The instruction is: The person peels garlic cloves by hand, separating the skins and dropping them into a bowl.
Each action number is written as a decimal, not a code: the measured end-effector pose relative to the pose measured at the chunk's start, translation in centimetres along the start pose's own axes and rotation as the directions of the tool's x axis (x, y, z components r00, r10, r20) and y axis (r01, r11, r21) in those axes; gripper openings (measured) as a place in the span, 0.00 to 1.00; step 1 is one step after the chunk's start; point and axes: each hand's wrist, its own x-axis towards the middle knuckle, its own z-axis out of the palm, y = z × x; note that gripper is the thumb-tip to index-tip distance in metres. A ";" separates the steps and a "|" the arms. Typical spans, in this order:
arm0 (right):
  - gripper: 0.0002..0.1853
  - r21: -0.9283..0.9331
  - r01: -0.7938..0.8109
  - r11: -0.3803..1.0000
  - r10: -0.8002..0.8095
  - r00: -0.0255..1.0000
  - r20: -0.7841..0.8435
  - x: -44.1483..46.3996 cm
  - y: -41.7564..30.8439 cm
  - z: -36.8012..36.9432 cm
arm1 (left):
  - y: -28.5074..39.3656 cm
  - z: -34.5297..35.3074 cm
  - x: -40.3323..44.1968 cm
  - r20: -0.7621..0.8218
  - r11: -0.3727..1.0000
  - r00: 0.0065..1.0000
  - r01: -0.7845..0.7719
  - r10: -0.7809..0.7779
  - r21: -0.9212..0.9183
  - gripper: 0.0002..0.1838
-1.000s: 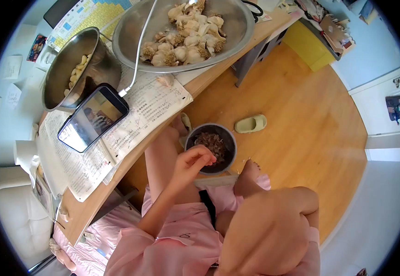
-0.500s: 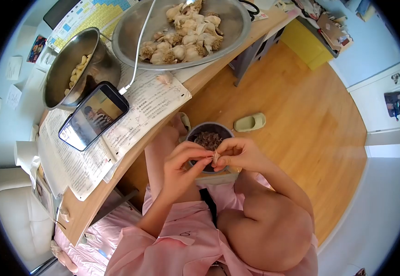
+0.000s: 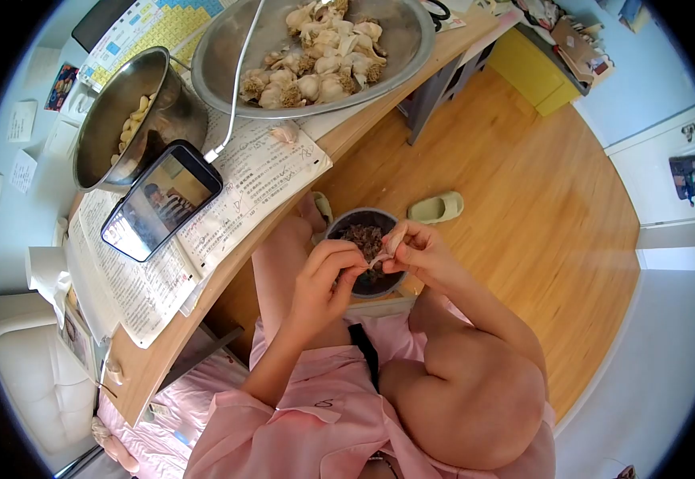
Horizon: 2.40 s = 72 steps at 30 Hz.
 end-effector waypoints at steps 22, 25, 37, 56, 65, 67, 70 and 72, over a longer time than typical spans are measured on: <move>0.15 0.181 -0.158 0.971 0.181 0.976 -0.122 0.1 0.3 -1.0 | -10.8 6.4 -3.1 0.097 0.902 0.909 0.415 -0.406 -0.114 0.05; 0.17 -0.068 -0.170 0.983 0.151 0.963 -0.223 0.3 0.4 -0.4 | -5.6 3.6 -1.1 0.109 0.902 0.925 0.378 -0.363 -0.209 0.05; 0.09 -0.435 -0.031 0.900 -0.033 0.990 -0.138 0.0 1.1 -0.9 | -3.3 2.5 -0.1 0.181 0.979 0.972 0.170 -0.149 -0.109 0.07; 0.13 -0.241 -0.054 0.969 0.037 0.996 -0.076 -0.3 2.0 -1.9 | -4.1 3.5 -1.5 0.269 0.885 0.943 0.287 -0.195 -0.366 0.08; 0.17 -0.396 -0.012 0.918 -0.010 0.998 -0.054 0.1 1.6 -1.7 | -4.7 3.6 -1.2 0.155 0.990 0.981 0.128 -0.117 -0.064 0.04; 0.17 -0.385 -0.045 0.922 0.015 0.997 -0.081 0.0 1.5 -1.7 | -5.2 3.6 -1.2 0.091 0.993 0.989 0.115 -0.113 -0.010 0.04; 0.17 -0.346 -0.096 0.933 0.061 0.992 -0.111 -0.1 1.4 -1.6 | -4.9 3.8 -1.1 0.118 0.994 0.987 0.108 -0.109 0.008 0.04; 0.18 -0.296 -0.132 0.946 0.098 0.987 -0.125 -0.2 1.3 -1.6 | -5.0 3.9 -0.9 0.143 0.996 0.989 -0.033 0.021 0.084 0.03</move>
